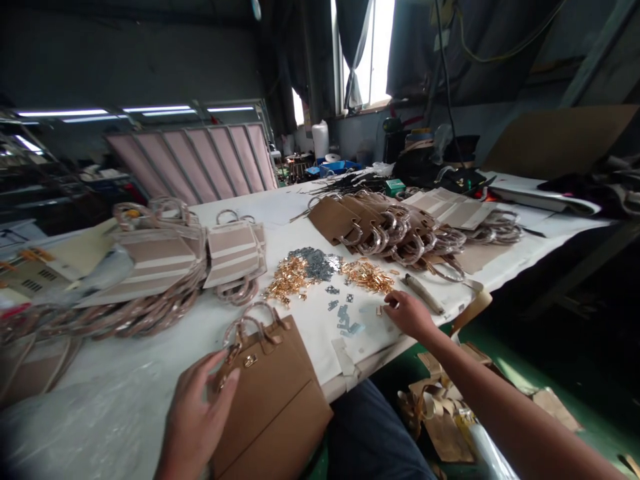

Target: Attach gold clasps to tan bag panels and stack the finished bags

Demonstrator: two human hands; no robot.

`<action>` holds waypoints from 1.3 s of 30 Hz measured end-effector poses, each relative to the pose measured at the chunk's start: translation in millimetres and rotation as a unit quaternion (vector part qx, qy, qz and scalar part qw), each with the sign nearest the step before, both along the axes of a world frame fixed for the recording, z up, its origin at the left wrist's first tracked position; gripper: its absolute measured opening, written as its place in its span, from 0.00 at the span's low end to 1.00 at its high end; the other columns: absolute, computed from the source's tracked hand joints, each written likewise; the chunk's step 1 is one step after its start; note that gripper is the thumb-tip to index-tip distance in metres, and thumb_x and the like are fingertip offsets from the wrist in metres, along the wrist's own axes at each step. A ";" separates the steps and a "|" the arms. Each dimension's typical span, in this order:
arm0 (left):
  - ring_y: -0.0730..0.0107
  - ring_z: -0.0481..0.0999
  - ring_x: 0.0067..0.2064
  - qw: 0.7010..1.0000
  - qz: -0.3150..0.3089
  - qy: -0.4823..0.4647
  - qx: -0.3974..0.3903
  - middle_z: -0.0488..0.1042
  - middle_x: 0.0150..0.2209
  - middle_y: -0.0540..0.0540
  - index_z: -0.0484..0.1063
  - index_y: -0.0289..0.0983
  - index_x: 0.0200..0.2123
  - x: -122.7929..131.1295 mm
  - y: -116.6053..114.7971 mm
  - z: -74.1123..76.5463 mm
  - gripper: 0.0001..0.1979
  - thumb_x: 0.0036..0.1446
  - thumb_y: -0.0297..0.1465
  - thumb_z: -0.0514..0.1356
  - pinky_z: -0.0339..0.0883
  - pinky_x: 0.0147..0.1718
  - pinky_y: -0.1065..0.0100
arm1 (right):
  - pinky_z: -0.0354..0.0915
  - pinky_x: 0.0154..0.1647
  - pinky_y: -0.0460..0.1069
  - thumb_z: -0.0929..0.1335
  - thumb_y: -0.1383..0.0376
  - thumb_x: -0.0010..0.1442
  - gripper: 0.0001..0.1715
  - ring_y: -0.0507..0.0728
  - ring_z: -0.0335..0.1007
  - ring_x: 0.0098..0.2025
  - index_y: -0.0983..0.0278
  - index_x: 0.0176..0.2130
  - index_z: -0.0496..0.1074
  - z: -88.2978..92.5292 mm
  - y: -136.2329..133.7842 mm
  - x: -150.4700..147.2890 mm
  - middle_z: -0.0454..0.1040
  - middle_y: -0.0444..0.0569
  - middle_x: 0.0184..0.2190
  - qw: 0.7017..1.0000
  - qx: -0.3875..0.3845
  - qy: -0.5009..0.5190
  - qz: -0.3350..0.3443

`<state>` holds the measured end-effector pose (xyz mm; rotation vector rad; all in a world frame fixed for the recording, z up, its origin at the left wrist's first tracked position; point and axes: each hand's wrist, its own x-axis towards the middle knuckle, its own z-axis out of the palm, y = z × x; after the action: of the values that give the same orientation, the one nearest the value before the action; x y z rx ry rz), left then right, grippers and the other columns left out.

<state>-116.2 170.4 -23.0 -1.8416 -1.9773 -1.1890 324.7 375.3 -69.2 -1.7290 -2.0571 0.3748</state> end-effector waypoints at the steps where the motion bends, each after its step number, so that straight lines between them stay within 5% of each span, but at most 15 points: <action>1: 0.53 0.77 0.53 1.000 -0.027 0.013 -0.003 0.77 0.51 0.41 0.73 0.41 0.54 3.7 4.1 2.9 0.17 0.66 0.42 0.60 0.72 0.54 0.54 | 0.66 0.40 0.49 0.68 0.66 0.63 0.13 0.57 0.76 0.39 0.61 0.46 0.80 1.6 -0.5 0.4 0.80 0.50 0.43 1.000 0.004 0.002 0.003; 5: 0.56 0.78 0.51 0.993 -0.100 0.039 -0.043 0.79 0.48 0.43 0.74 0.42 0.53 15.0 20.4 10.4 0.13 0.67 0.37 0.60 0.73 0.52 0.57 | 0.67 0.42 0.49 0.65 0.68 0.63 0.24 0.57 0.76 0.42 0.55 0.56 0.78 9.1 -3.6 -5.5 0.74 0.50 0.59 0.996 0.026 -0.011 0.089; 9: 0.55 0.78 0.54 0.983 -0.120 0.036 -0.134 0.79 0.50 0.42 0.75 0.41 0.51 20.2 33.6 16.7 0.13 0.64 0.32 0.60 0.72 0.56 0.55 | 0.67 0.40 0.50 0.69 0.59 0.64 0.17 0.58 0.76 0.38 0.57 0.50 0.81 10.4 0.0 -9.4 0.78 0.51 0.50 0.985 -0.001 -0.041 0.169; 14: 0.52 0.74 0.58 0.963 -0.117 0.052 -0.235 0.76 0.55 0.38 0.74 0.37 0.53 16.8 47.9 21.5 0.17 0.61 0.27 0.62 0.68 0.60 0.52 | 0.68 0.42 0.52 0.68 0.59 0.61 0.13 0.61 0.76 0.37 0.61 0.37 0.82 5.5 16.8 3.6 0.81 0.53 0.39 0.983 -0.021 -0.024 0.181; 19: 0.52 0.69 0.62 0.943 -0.153 0.113 -0.272 0.74 0.61 0.39 0.73 0.36 0.58 13.2 65.4 22.0 0.19 0.64 0.25 0.59 0.63 0.63 0.52 | 0.71 0.42 0.53 0.68 0.54 0.61 0.18 0.63 0.80 0.38 0.60 0.43 0.83 9.5 3.5 -4.5 0.84 0.52 0.39 0.990 0.016 0.073 0.116; 22: 0.52 0.69 0.60 0.931 -0.173 0.145 -0.286 0.77 0.57 0.41 0.77 0.38 0.53 11.8 77.2 23.3 0.16 0.65 0.26 0.58 0.65 0.59 0.54 | 0.73 0.43 0.53 0.69 0.49 0.62 0.21 0.64 0.81 0.40 0.57 0.46 0.83 9.1 -23.1 -37.4 0.84 0.51 0.42 0.985 0.024 0.138 0.100; 27: 0.55 0.70 0.53 0.920 -0.199 0.157 -0.299 0.81 0.45 0.45 0.82 0.42 0.43 4.0 89.9 28.9 0.10 0.67 0.29 0.59 0.64 0.55 0.57 | 0.73 0.46 0.53 0.67 0.52 0.65 0.18 0.62 0.80 0.42 0.55 0.43 0.84 -0.8 -56.3 -84.3 0.82 0.51 0.41 0.969 0.013 0.152 0.194; 35: 0.56 0.70 0.50 0.904 -0.251 0.156 -0.309 0.80 0.41 0.45 0.83 0.43 0.41 -11.3 101.5 28.7 0.08 0.66 0.31 0.62 0.62 0.54 0.58 | 0.70 0.40 0.52 0.68 0.49 0.65 0.17 0.60 0.77 0.37 0.55 0.35 0.81 7.6 -48.2 -61.5 0.80 0.51 0.39 0.967 -0.028 0.095 0.236; 39: 0.57 0.71 0.49 0.899 -0.268 0.142 -0.316 0.79 0.39 0.45 0.84 0.45 0.39 -14.4 109.0 26.8 0.06 0.63 0.33 0.65 0.62 0.54 0.59 | 0.68 0.36 0.52 0.72 0.46 0.60 0.18 0.60 0.74 0.32 0.56 0.32 0.81 25.8 -60.7 -90.1 0.79 0.49 0.33 0.967 -0.066 0.161 0.185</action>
<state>-130.6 279.4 3.8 -2.8133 -1.8659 -0.2972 234.6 314.7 -43.4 -1.2394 -2.1371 0.8644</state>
